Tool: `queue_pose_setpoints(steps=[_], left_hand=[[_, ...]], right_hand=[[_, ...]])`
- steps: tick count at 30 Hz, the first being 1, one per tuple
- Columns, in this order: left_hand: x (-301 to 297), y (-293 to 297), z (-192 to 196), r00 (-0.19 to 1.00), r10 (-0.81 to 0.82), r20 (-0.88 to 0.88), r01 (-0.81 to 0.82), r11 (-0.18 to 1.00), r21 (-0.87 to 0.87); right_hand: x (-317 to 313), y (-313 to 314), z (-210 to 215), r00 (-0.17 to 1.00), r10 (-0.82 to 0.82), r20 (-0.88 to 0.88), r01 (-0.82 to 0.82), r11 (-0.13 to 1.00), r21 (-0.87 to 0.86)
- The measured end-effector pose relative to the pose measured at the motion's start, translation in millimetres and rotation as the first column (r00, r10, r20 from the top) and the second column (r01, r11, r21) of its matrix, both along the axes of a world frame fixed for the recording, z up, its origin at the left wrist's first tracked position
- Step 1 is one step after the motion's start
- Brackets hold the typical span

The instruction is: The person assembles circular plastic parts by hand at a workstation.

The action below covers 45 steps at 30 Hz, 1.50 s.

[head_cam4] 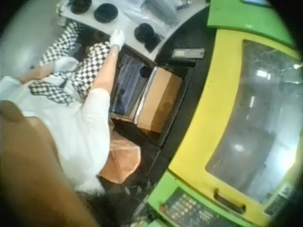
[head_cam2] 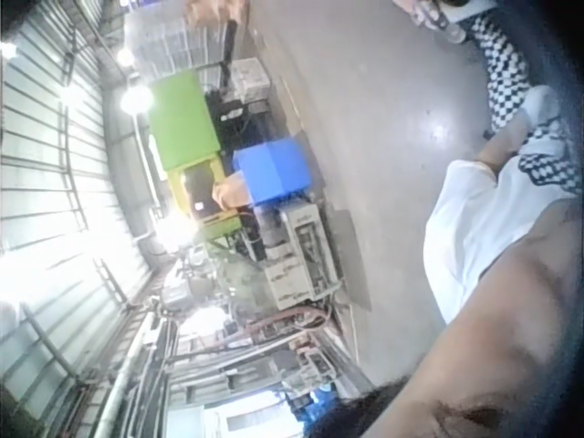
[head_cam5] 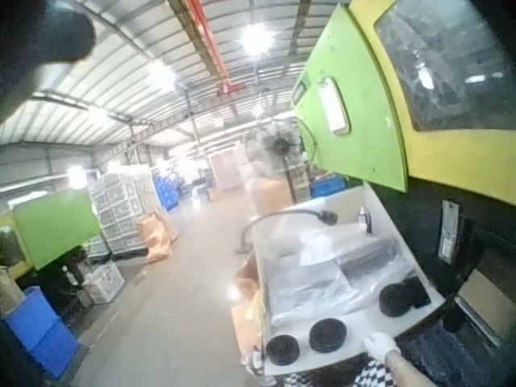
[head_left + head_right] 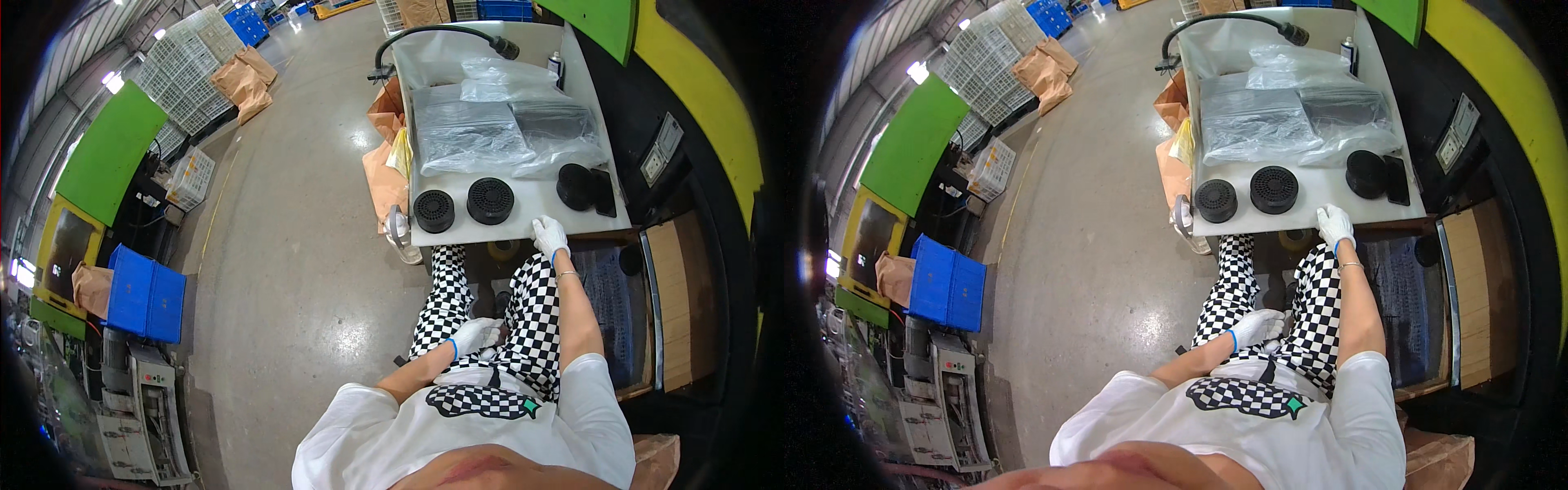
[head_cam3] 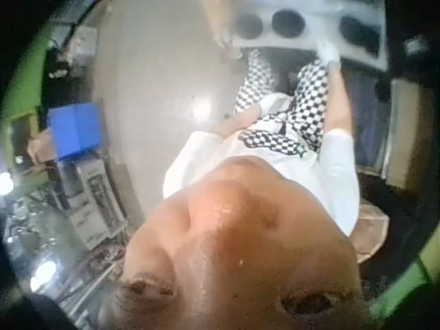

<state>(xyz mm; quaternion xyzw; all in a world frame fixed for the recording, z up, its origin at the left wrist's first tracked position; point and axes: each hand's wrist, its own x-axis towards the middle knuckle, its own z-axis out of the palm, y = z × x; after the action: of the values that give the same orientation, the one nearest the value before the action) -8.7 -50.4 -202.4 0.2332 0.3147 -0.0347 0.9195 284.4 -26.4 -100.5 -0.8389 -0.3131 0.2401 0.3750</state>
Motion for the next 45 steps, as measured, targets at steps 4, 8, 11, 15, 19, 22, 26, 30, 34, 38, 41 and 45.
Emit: queue_pose_setpoints(steps=[4, 8, 11, 15, 19, 22, 26, 30, 34, 38, 41, 45], left_hand=[[-0.6, 1.4, 6.2, 1.000, 0.009, -0.005, -0.009, 1.000, -0.026], [-0.2, 2.3, -3.6, 1.000, 0.013, -0.015, -0.013, 1.000, -0.017], [-0.8, 1.7, 3.8, 1.000, 0.001, 0.010, 0.000, 1.000, -0.031], [-2.0, 2.1, 2.3, 1.000, 0.005, 0.012, -0.005, 1.000, -0.027], [-2.8, 2.7, -3.3, 0.999, 0.002, 0.035, -0.001, 0.999, -0.037], [-2.0, 2.4, -9.2, 0.999, 0.007, 0.031, -0.006, 1.000, -0.021], [-1.7, 3.0, -11.9, 0.999, 0.012, 0.041, -0.011, 1.000, -0.011], [-1.3, 4.0, -6.4, 1.000, 0.004, 0.030, -0.003, 0.999, -0.037], [-0.3, 2.4, -3.9, 1.000, 0.009, -0.003, -0.009, 1.000, -0.024], [-3.9, 2.9, -27.7, 0.998, 0.050, 0.034, -0.048, 0.998, -0.043], [-3.5, 4.0, -30.1, 0.995, 0.054, 0.086, -0.042, 0.989, -0.144], [-1.7, 3.5, -26.7, 0.998, 0.067, -0.008, -0.067, 0.990, -0.124]], right_hand=[[0.8, -2.2, 1.9, 1.000, -0.013, 0.018, 0.014, 1.000, -0.019], [0.4, 0.1, 3.6, 1.000, -0.015, 0.009, 0.015, 1.000, -0.007], [2.5, -1.8, 1.6, 0.999, -0.025, -0.023, 0.025, 1.000, -0.002], [-0.5, -2.5, 5.5, 0.992, -0.048, -0.117, 0.050, 0.999, 0.017], [-1.1, -1.4, 6.9, 0.992, -0.049, -0.112, 0.050, 0.999, 0.001], [-3.4, -2.8, 12.4, 0.989, -0.064, -0.131, 0.063, 0.998, -0.012], [-2.2, -0.6, 8.5, 0.993, -0.042, -0.113, 0.045, 0.999, 0.019], [-0.9, -0.6, 6.4, 0.990, -0.040, -0.134, 0.045, 0.998, 0.031], [2.4, -3.7, 4.3, 0.992, -0.054, -0.111, 0.056, 0.998, 0.020], [-0.4, -0.2, 4.2, 0.993, -0.036, -0.115, 0.039, 0.999, 0.021], [2.8, -2.2, 1.5, 0.995, -0.036, -0.097, 0.038, 0.999, 0.024], [4.5, -1.9, -1.2, 0.993, -0.031, -0.118, 0.036, 0.999, 0.039]])
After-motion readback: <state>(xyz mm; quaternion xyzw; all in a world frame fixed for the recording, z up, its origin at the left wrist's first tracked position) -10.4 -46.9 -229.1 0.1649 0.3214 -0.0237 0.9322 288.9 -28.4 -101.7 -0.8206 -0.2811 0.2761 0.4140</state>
